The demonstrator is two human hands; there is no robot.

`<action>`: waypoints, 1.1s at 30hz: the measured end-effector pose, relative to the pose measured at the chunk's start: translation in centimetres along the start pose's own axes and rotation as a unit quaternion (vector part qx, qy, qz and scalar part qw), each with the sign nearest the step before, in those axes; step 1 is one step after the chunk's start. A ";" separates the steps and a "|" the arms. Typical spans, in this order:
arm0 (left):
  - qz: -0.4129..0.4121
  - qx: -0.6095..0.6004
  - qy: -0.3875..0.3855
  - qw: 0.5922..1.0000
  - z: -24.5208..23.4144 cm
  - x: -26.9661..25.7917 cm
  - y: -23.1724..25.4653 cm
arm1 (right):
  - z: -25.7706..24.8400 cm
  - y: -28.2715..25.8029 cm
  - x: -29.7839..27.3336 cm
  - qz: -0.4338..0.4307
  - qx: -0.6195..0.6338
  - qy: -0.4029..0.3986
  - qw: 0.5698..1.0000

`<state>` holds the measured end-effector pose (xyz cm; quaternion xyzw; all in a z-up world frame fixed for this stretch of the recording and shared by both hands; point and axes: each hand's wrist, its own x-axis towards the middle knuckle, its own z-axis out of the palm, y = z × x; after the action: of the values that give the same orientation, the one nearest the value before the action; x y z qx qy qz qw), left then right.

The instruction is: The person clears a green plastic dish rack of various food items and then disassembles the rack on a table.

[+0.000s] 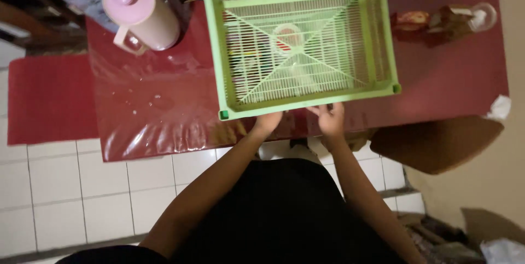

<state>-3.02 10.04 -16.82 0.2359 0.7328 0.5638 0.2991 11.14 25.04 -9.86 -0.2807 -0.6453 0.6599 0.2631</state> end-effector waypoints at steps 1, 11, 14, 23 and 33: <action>0.003 0.003 -0.013 1.000 -0.3 0.1 1.3 | 0.4 -3.8 -1.1 -0.001 0.001 0.014 1.000; -0.048 -0.228 -0.225 0.946 3.5 -1.9 8.4 | -4.0 -12.8 -7.5 0.187 0.194 0.063 0.961; -0.093 -0.232 -0.253 0.935 4.0 -3.3 13.7 | -5.6 -11.8 -8.0 0.232 0.166 0.123 0.950; -0.135 -0.083 -0.241 0.957 11.1 -3.5 19.0 | -14.5 -11.2 -8.9 0.212 0.070 0.112 0.968; -0.129 -0.162 -0.239 0.949 21.5 -3.3 21.9 | -25.7 -11.9 -8.2 0.119 0.112 0.128 0.978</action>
<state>14.72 28.06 0.96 0.2151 0.5627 0.5591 0.5696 34.97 37.68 2.07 -0.4066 -0.4904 0.7132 0.2926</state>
